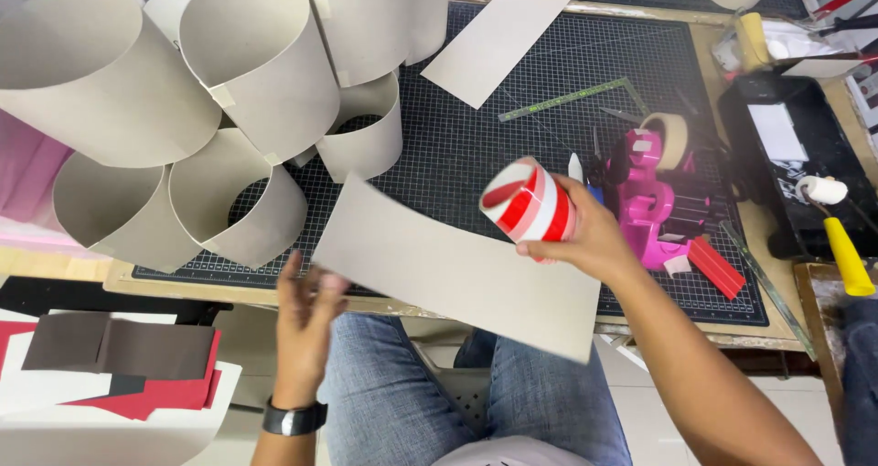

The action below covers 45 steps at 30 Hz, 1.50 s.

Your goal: Assembling and joining cardboard cylinders using adhesive tape on a workshop table.

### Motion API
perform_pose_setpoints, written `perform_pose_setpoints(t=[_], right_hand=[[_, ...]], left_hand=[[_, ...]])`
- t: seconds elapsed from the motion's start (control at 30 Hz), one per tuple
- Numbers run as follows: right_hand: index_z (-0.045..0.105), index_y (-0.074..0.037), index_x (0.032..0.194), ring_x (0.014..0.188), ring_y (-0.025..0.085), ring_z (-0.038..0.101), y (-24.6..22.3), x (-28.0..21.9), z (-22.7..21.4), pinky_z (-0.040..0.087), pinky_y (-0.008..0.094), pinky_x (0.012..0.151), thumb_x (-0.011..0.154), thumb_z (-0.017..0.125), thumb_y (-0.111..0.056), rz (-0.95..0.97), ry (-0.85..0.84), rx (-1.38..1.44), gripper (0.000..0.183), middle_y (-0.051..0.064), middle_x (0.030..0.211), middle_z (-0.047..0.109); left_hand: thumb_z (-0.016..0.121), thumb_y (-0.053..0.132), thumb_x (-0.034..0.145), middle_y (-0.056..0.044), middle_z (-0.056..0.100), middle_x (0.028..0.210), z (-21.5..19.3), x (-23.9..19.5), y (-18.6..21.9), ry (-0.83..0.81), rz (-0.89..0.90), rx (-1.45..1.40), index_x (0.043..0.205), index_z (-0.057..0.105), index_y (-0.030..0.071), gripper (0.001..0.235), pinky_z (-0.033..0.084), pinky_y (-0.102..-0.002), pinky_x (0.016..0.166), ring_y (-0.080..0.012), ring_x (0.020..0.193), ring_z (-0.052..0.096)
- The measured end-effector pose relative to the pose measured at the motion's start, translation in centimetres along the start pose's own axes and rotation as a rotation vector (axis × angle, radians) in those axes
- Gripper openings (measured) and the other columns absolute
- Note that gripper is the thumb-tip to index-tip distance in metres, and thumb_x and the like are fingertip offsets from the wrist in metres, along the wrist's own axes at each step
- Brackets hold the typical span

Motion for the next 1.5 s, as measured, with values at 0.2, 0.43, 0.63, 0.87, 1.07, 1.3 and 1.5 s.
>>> perform_pose_setpoints(t=[0.2,0.43,0.63,0.87,1.07,1.3,1.5], right_hand=[[0.055,-0.01,0.145,0.137,0.039,0.053,3.1,-3.7,-0.2,0.036,0.052,0.119,0.046,0.101,-0.021,-0.227,0.085,0.109,0.11,0.019,0.142,0.062],[0.057,-0.015,0.146,0.128,0.034,0.06,4.1,-6.8,3.3,0.047,0.05,0.109,0.048,0.103,-0.034,-0.585,0.016,-0.257,0.11,0.011,0.136,0.064],[0.055,-0.014,0.145,0.128,0.038,0.058,2.3,-7.3,4.7,0.049,0.05,0.105,0.056,0.1,-0.039,-0.699,-0.047,-0.372,0.102,0.012,0.135,0.063],[0.056,-0.017,0.145,0.13,0.041,0.054,1.0,-8.0,5.7,0.046,0.054,0.105,0.053,0.1,-0.033,-0.737,-0.115,-0.451,0.103,0.013,0.138,0.063],[0.057,-0.017,0.145,0.127,0.043,0.056,2.0,-7.0,4.9,0.051,0.054,0.1,0.054,0.099,-0.036,-0.692,-0.052,-0.462,0.102,0.014,0.134,0.061],[0.054,-0.015,0.147,0.127,0.042,0.056,1.5,-4.7,4.9,0.051,0.052,0.101,0.059,0.096,-0.036,-0.74,0.043,-0.498,0.1,0.015,0.13,0.058],[0.053,-0.018,0.149,0.132,0.043,0.053,1.3,-5.0,6.1,0.052,0.054,0.099,0.065,0.093,-0.039,-0.718,0.004,-0.509,0.095,0.014,0.135,0.057]], left_hand=[[0.064,0.007,0.097,-0.03,0.07,0.123,4.9,1.9,0.9,-0.141,0.093,0.094,0.143,0.05,-0.004,0.049,0.066,-0.044,0.074,-0.0403,0.1,0.076],[0.076,0.016,0.093,-0.017,0.077,0.112,17.1,9.0,-3.7,-0.345,0.257,0.384,0.135,0.064,0.009,0.044,0.066,-0.04,0.078,-0.0323,0.1,0.076],[0.071,0.02,0.094,-0.011,0.071,0.125,18.4,3.2,1.8,-0.368,0.555,0.525,0.13,0.067,0.013,0.037,0.055,-0.046,0.1,-0.0344,0.121,0.067],[0.059,0.026,0.102,-0.015,0.047,0.158,14.6,-3.6,-5.0,-0.336,0.76,1.035,0.15,0.055,0.013,0.049,0.018,-0.055,0.122,-0.0403,0.151,0.029],[0.056,0.025,0.102,-0.008,0.039,0.165,21.1,0.5,-5.8,-0.448,0.929,1.089,0.156,0.046,0.02,0.055,0.015,-0.056,0.125,-0.0372,0.155,0.023],[0.052,0.04,0.105,0.002,0.051,0.156,23.7,7.2,-6.9,-0.545,0.793,0.917,0.149,0.054,0.031,0.045,0.023,-0.056,0.125,-0.0288,0.15,0.038],[0.07,0.058,0.082,-0.022,0.042,0.157,15.8,-1.4,-1.5,-0.645,0.835,0.448,0.158,0.032,0.009,0.098,0.025,-0.057,0.123,-0.0448,0.145,0.039]])
Point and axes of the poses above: each hand's wrist, its own x-axis towards the middle knuckle, its own z-axis out of the palm, y = z × x, the point moved 9 cm from there along x, towards the middle knuckle
